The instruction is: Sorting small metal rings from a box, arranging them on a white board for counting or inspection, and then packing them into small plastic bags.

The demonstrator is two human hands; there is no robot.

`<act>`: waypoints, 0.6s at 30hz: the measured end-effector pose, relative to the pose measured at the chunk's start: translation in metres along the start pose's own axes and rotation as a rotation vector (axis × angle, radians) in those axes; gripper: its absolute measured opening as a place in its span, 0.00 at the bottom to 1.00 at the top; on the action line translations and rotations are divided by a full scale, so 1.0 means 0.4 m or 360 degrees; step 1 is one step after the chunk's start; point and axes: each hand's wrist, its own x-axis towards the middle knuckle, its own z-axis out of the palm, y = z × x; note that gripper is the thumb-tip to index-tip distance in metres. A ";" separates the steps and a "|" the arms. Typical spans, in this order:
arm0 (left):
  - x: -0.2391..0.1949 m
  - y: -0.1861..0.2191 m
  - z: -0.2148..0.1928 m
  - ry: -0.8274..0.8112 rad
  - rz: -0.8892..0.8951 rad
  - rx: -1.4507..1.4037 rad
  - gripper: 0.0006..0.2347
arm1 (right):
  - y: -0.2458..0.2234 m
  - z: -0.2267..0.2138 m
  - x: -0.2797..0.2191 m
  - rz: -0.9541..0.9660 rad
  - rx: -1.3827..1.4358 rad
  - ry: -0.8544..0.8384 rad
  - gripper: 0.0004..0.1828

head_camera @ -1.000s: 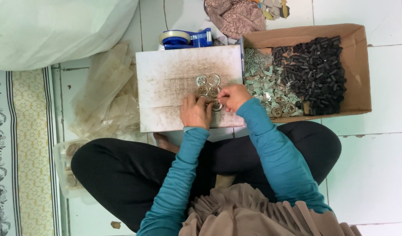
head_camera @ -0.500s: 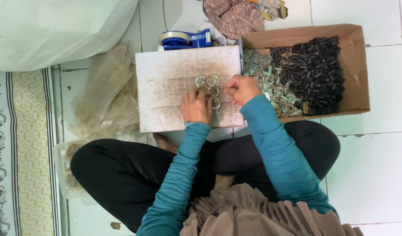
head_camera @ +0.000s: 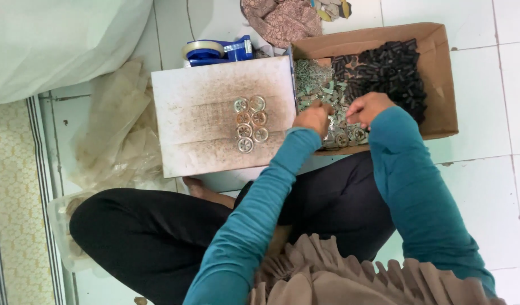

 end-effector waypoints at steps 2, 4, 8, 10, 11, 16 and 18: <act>0.023 -0.028 0.084 -0.0124 0.0031 0.0076 0.08 | 0.046 0.053 0.067 0.0072 -0.0120 -0.0120 0.13; 0.014 -0.035 0.124 -0.0247 0.0057 0.0151 0.09 | 0.124 0.116 0.169 0.0141 -0.0240 -0.0246 0.13; -0.053 0.002 0.079 -0.0256 0.0086 0.0354 0.08 | 0.220 0.215 0.328 0.0181 -0.0820 -0.0619 0.22; -0.077 0.016 0.053 -0.0249 0.0095 0.0362 0.08 | 0.395 0.227 0.125 0.0198 -0.1084 -0.0820 0.24; -0.080 0.020 0.042 -0.0272 0.0093 0.0345 0.09 | 0.353 0.183 0.203 0.0172 -0.1094 -0.0782 0.23; -0.074 0.016 0.048 -0.0260 0.0063 0.0347 0.11 | 0.112 0.182 0.263 0.0037 -0.1166 -0.0616 0.18; -0.106 0.050 0.004 -0.0224 0.0060 0.0364 0.11 | 0.102 0.198 0.269 -0.0025 -0.1206 -0.0564 0.16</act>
